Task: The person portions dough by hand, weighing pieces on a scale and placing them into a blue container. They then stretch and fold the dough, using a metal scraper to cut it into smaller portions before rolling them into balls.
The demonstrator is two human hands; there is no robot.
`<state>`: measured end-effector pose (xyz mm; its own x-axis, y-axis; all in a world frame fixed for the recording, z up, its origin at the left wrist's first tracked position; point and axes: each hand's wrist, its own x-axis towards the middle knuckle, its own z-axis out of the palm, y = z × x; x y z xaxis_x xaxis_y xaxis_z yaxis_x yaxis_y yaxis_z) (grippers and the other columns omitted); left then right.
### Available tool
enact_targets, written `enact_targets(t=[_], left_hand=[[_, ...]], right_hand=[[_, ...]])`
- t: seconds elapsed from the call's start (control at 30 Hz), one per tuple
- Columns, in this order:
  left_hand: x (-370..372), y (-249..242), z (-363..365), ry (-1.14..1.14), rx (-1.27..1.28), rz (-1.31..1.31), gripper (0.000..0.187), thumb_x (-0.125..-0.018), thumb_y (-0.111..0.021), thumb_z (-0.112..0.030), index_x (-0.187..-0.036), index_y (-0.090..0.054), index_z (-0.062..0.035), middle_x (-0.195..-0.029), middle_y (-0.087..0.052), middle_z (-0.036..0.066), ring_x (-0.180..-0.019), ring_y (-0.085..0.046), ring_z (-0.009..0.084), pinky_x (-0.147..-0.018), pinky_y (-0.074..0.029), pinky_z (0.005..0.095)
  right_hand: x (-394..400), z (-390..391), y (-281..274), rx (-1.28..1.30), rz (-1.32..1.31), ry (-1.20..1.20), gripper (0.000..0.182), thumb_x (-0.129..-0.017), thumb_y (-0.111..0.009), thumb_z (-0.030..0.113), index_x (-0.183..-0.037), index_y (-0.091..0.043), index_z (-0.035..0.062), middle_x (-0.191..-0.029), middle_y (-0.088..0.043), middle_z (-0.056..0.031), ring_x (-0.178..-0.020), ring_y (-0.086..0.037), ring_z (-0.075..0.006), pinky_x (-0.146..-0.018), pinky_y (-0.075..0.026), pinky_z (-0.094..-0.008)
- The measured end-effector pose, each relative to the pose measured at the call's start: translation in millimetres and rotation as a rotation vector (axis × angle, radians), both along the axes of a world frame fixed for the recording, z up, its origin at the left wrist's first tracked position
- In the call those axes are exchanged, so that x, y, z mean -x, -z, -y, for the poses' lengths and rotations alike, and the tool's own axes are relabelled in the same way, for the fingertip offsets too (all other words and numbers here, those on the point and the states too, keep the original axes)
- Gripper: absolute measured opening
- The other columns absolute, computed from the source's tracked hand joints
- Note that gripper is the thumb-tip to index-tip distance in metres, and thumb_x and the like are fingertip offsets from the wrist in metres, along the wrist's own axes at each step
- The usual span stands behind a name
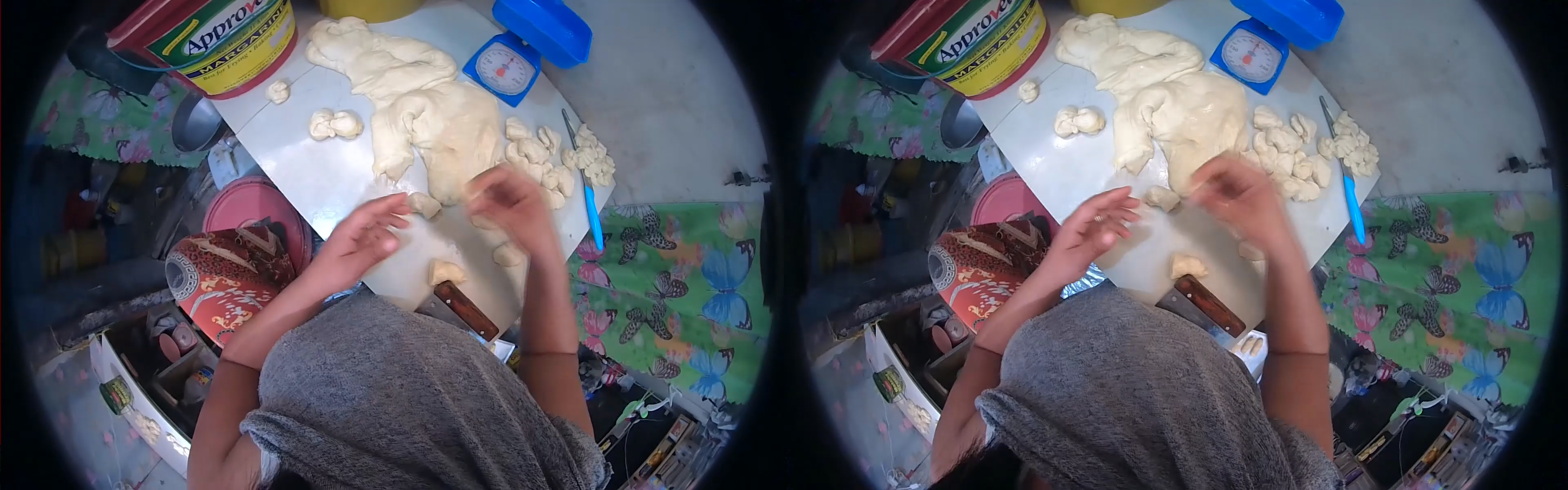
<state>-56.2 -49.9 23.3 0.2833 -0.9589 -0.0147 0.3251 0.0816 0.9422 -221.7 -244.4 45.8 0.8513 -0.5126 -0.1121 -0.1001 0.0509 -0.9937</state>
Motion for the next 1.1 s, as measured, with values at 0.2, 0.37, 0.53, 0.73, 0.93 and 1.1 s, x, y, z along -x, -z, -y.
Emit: enact_targets(t=[0.2, 0.37, 0.53, 0.73, 0.93, 1.1], left_hand=[[2.7, 9.2, -9.7, 0.146, -0.291, 0.015, 0.021, -0.086, -0.059, -0.008, -0.104, -0.058, 0.0021, -0.092, -0.061, 0.008, -0.072, -0.058, 0.0097, -0.066, -0.049, 0.0215], [-6.4, -3.8, -25.8, 0.089, -0.335, -0.027, 0.013, -0.084, -0.059, -0.003, -0.096, -0.060, 0.0023, -0.078, -0.061, 0.006, -0.064, -0.057, 0.0109, -0.062, -0.049, 0.0236], [-19.8, -4.1, -21.5, -0.146, -0.219, -0.035, 0.028, -0.084, -0.047, 0.002, -0.111, -0.057, 0.0015, -0.086, -0.055, 0.004, -0.073, -0.053, 0.0095, -0.067, -0.045, 0.0226], [-20.2, -2.0, -16.6, -0.006, -0.273, 0.067, 0.031, -0.085, -0.046, -0.002, -0.114, -0.055, 0.0015, -0.088, -0.052, 0.002, -0.075, -0.052, 0.0100, -0.072, -0.042, 0.0230], [-21.7, 9.9, -24.9, -0.018, -0.282, 0.110, 0.027, -0.086, -0.051, -0.006, -0.112, -0.057, -0.0007, -0.090, -0.052, 0.002, -0.077, -0.051, 0.0094, -0.073, -0.042, 0.0230], [-21.8, 4.7, -30.0, -0.017, -0.181, 0.172, 0.025, -0.087, -0.057, -0.010, -0.111, -0.058, -0.0029, -0.092, -0.052, 0.001, -0.078, -0.049, 0.0071, -0.072, -0.041, 0.0216]], right_hand=[[-14.7, -90.9, -1.7, 0.372, -0.107, -0.023, 0.015, -0.074, -0.066, 0.004, -0.088, -0.062, 0.0056, -0.081, -0.060, -0.0079, -0.072, -0.059, -0.0207, -0.065, -0.047, -0.0275], [10.1, -45.8, 24.9, 0.300, -0.081, 0.286, 0.013, -0.075, -0.065, 0.004, -0.088, -0.063, 0.0050, -0.083, -0.061, -0.0099, -0.074, -0.060, -0.0199, -0.064, -0.048, -0.0275], [-1.2, -41.9, 10.3, 0.542, -0.293, 0.048, 0.026, -0.073, -0.063, -0.001, -0.099, -0.059, 0.0049, -0.096, -0.058, -0.0123, -0.081, -0.061, -0.0235, -0.071, -0.050, -0.0308], [-28.9, -30.0, 19.5, 0.894, -0.265, -0.252, 0.033, -0.068, -0.066, 0.004, -0.100, -0.059, 0.0088, -0.089, -0.057, -0.0076, -0.089, -0.055, -0.0276, -0.079, -0.044, -0.0373], [-47.1, -21.1, 21.2, 1.153, -0.143, -0.438, 0.036, -0.068, -0.064, 0.003, -0.103, -0.058, 0.0099, -0.093, -0.057, -0.0071, -0.085, -0.055, -0.0226, -0.077, -0.044, -0.0338], [-45.4, -43.0, -22.7, -0.150, 0.051, -0.134, 0.016, -0.079, -0.050, -0.006, -0.090, -0.058, 0.0028, -0.102, -0.056, -0.0100, -0.083, -0.056, -0.0132, -0.060, -0.050, -0.0256]])
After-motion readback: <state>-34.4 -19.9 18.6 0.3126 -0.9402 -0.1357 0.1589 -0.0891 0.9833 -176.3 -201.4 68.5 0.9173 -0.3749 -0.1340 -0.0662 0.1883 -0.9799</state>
